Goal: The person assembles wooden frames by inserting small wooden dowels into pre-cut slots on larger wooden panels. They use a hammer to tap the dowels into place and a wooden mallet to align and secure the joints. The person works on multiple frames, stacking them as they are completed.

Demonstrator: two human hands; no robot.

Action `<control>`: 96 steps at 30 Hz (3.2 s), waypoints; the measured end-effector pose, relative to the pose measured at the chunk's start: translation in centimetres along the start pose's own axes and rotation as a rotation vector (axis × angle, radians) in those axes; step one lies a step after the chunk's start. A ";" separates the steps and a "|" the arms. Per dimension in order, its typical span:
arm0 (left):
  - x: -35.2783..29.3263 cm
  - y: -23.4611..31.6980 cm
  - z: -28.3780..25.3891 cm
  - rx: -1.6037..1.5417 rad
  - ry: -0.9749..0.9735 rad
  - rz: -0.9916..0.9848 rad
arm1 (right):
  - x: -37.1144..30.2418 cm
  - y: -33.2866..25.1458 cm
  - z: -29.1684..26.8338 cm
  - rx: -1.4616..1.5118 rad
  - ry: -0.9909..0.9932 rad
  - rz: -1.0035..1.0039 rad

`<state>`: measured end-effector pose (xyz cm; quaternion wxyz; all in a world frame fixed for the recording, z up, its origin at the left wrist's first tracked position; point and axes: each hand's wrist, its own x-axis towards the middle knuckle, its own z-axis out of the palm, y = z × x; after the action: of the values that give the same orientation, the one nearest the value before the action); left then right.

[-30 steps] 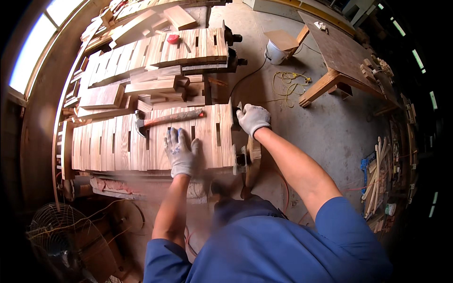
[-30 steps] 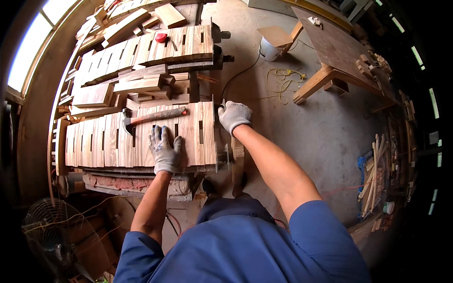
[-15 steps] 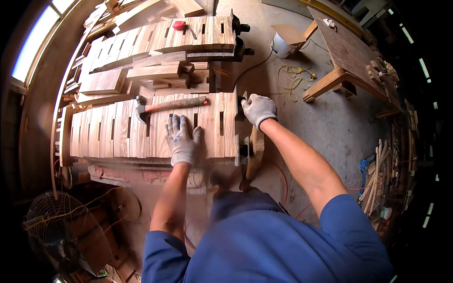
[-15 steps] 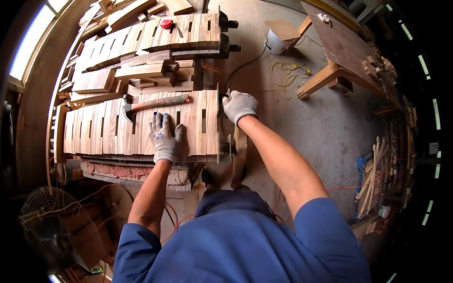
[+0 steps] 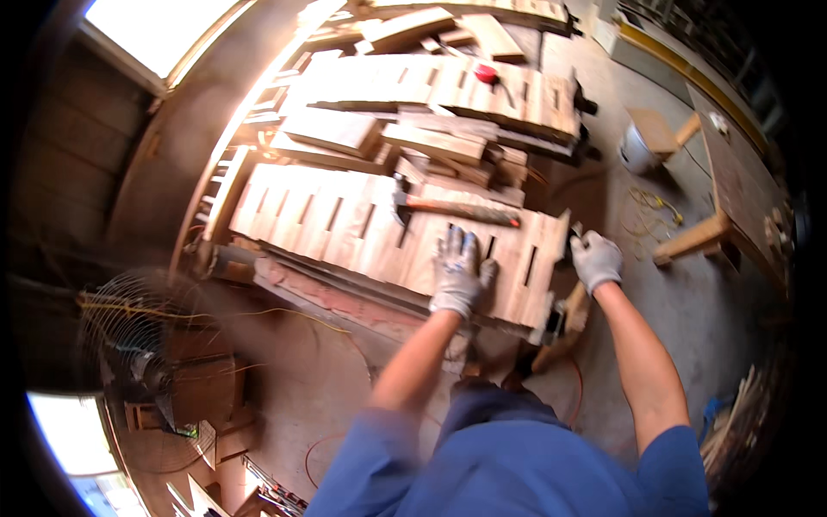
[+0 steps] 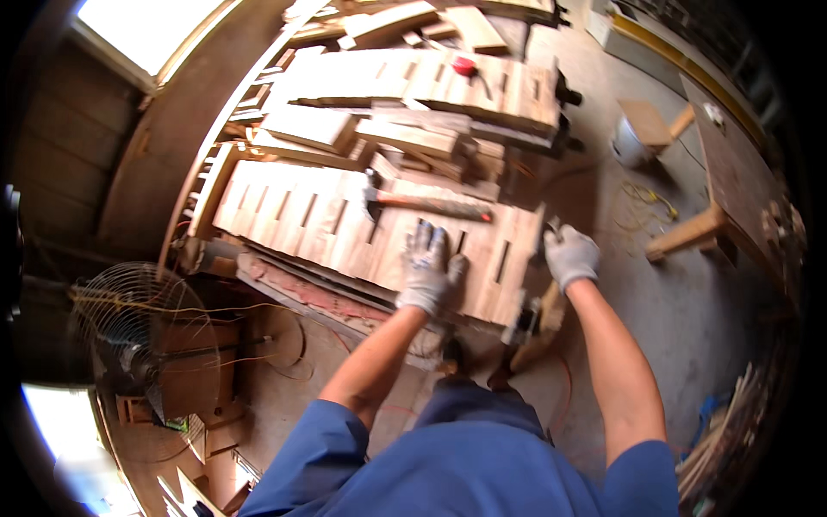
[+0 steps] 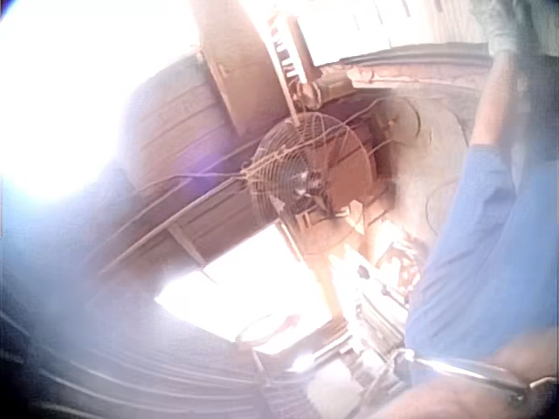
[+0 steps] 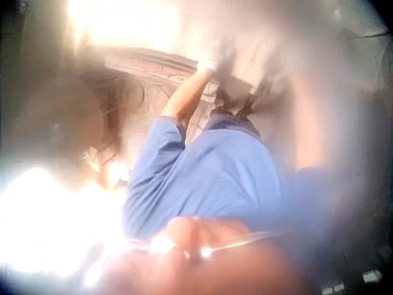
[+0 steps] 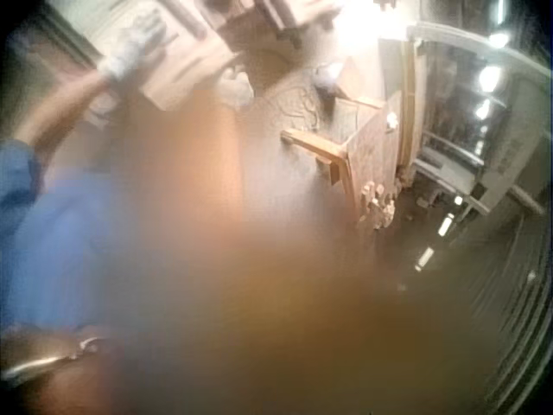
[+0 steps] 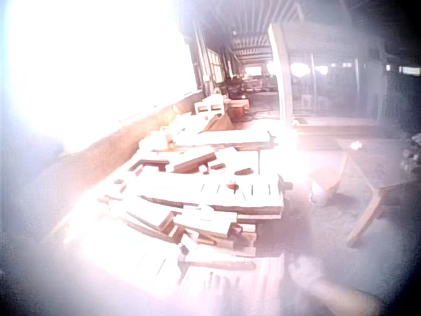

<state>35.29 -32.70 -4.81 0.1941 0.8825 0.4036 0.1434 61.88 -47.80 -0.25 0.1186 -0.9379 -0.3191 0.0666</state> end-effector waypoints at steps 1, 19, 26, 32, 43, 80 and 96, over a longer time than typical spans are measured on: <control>0.2 0.0 -0.3 0.026 0.010 0.014 | -0.2 -0.3 -0.1 -0.038 0.020 0.010; -0.3 -0.3 -1.5 0.055 -0.044 -0.001 | -0.4 -1.6 -1.2 -0.046 -0.008 -0.003; -0.3 -0.3 -1.6 0.037 -0.046 -0.002 | -0.6 -1.8 -1.5 -0.062 -0.009 -0.011; -0.4 -0.3 -1.5 0.031 -0.048 -0.002 | -0.4 -1.5 -1.0 -0.070 0.002 -0.025; -0.5 -0.6 -1.0 0.035 0.000 0.010 | -0.4 -1.4 -0.9 -0.084 0.009 -0.046; -0.3 -0.1 -1.7 0.072 -0.069 -0.002 | -0.6 -1.4 -1.0 -0.045 0.023 -0.016; -0.3 -0.1 -1.6 0.083 -0.053 0.007 | -0.6 -1.4 -1.0 -0.041 0.024 -0.028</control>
<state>34.43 -32.48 -3.50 0.1674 0.8948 0.4006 0.1037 60.80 -47.29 1.16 0.1042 -0.9363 -0.3319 0.0474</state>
